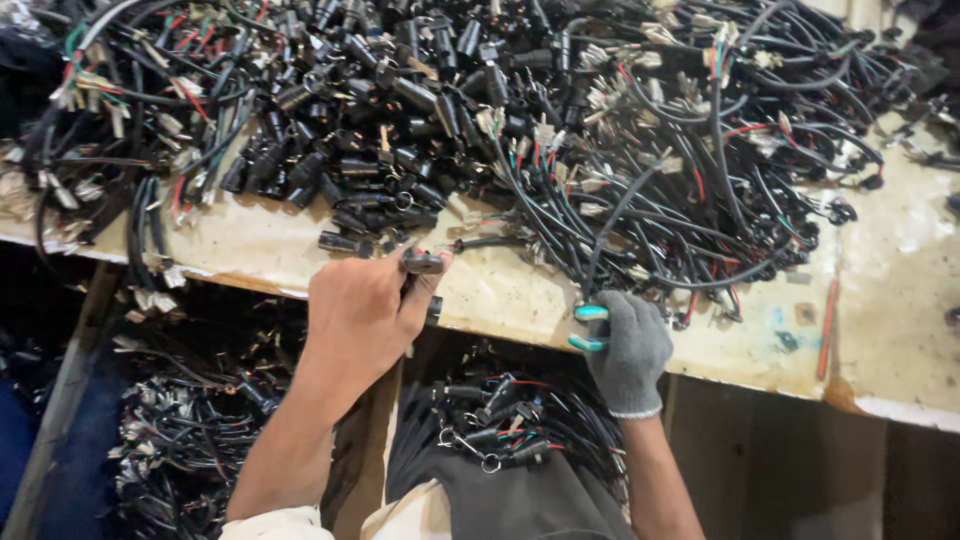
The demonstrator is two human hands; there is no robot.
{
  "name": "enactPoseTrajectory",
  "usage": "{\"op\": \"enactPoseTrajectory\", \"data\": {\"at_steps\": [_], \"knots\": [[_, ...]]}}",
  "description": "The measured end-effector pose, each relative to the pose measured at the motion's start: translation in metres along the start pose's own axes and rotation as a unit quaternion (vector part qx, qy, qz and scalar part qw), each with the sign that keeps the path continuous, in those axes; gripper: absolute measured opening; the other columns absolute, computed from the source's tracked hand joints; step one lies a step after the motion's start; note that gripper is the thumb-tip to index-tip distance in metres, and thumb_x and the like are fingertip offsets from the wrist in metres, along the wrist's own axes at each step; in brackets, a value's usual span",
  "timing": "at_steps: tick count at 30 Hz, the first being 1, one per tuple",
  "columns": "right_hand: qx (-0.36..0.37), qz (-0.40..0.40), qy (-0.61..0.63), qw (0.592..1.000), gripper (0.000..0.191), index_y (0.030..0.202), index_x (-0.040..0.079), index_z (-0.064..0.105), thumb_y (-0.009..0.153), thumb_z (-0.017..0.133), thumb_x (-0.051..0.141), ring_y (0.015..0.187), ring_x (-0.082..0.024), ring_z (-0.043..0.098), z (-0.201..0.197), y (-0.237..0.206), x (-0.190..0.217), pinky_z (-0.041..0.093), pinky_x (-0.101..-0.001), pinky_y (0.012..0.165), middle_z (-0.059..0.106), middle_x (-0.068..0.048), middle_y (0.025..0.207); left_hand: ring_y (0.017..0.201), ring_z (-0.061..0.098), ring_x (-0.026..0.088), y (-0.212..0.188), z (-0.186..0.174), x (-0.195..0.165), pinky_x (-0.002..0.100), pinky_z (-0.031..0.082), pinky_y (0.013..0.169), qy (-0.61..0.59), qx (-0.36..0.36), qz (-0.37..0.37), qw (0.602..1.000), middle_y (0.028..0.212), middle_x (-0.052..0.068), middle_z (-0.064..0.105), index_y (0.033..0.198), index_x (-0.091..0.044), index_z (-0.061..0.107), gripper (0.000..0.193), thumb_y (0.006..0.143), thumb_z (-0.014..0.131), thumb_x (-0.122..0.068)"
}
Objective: The person uses pliers to cut the black plastic housing off the ends of numerous wire harnesses. They pick up a harness, cut the housing, and drop the piece onto a pile on the table.
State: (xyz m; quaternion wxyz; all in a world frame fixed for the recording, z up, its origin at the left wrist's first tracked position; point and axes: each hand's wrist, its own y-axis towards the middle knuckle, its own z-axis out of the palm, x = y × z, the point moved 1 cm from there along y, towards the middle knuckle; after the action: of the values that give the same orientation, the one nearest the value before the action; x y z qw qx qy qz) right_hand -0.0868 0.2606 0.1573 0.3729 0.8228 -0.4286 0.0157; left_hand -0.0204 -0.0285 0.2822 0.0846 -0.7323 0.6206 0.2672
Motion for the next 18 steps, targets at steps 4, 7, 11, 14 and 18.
{"op": "enactPoseTrajectory", "data": {"at_steps": [4, 7, 11, 14, 18], "knots": [[-0.026, -0.007, 0.018, 0.999, 0.032, 0.111, 0.004, 0.065, 0.081, 0.076, 0.005, 0.094, -0.037, 0.068, 0.001, -0.006, -0.006, 0.055, -0.0459, 0.081, 0.069, -0.017, 0.104, 0.058, 0.063, 0.038, -0.002, 0.007, -0.002, 0.050, 0.045, 0.053, 0.038, 0.020, 0.009, 0.999, 0.059, 0.015, 0.062, 0.087, -0.008, 0.072, 0.033, 0.097, 0.065, -0.040], [-0.057, 0.009, 0.058, 0.997, 0.027, 0.112, 0.004, 0.064, 0.086, 0.071, 0.000, 0.096, -0.037, 0.070, -0.005, -0.009, 0.000, 0.056, -0.0447, 0.085, 0.069, -0.016, 0.104, 0.056, 0.063, 0.038, -0.004, 0.009, -0.003, 0.051, 0.046, 0.051, 0.063, 0.035, 0.009, 0.997, 0.059, 0.015, 0.064, 0.096, -0.013, 0.075, 0.025, 0.092, 0.067, -0.036], [-0.114, 0.060, 0.151, 0.980, 0.020, 0.109, 0.003, 0.065, 0.090, 0.066, -0.002, 0.089, -0.031, 0.072, -0.029, -0.008, 0.031, 0.058, -0.0392, 0.080, 0.070, -0.014, 0.098, 0.057, 0.064, 0.040, -0.004, 0.024, -0.016, 0.052, 0.047, 0.052, 0.094, 0.100, 0.005, 0.991, 0.059, 0.017, 0.066, 0.102, -0.011, 0.075, 0.029, 0.089, 0.067, -0.037], [0.012, 0.103, 0.349, 0.931, 0.021, 0.106, 0.004, 0.064, 0.087, 0.070, -0.001, 0.090, -0.027, 0.073, -0.033, -0.010, 0.061, 0.058, -0.0376, 0.080, 0.072, -0.015, 0.100, 0.060, 0.066, 0.035, -0.006, 0.050, -0.034, 0.046, 0.049, 0.055, -0.028, 0.207, 0.013, 0.978, 0.062, 0.015, 0.068, 0.090, -0.011, 0.074, 0.031, 0.092, 0.066, -0.040], [0.053, 0.172, 0.435, 0.882, 0.030, 0.109, 0.001, 0.059, 0.081, 0.066, -0.005, 0.079, -0.021, 0.064, -0.006, -0.038, 0.067, 0.054, -0.0341, 0.072, 0.066, -0.013, 0.090, 0.050, 0.061, 0.020, -0.013, 0.081, -0.037, 0.034, 0.044, 0.048, -0.283, 0.259, -0.009, 0.923, 0.058, 0.007, 0.068, 0.098, -0.008, 0.074, 0.033, 0.094, 0.066, -0.040]]}}
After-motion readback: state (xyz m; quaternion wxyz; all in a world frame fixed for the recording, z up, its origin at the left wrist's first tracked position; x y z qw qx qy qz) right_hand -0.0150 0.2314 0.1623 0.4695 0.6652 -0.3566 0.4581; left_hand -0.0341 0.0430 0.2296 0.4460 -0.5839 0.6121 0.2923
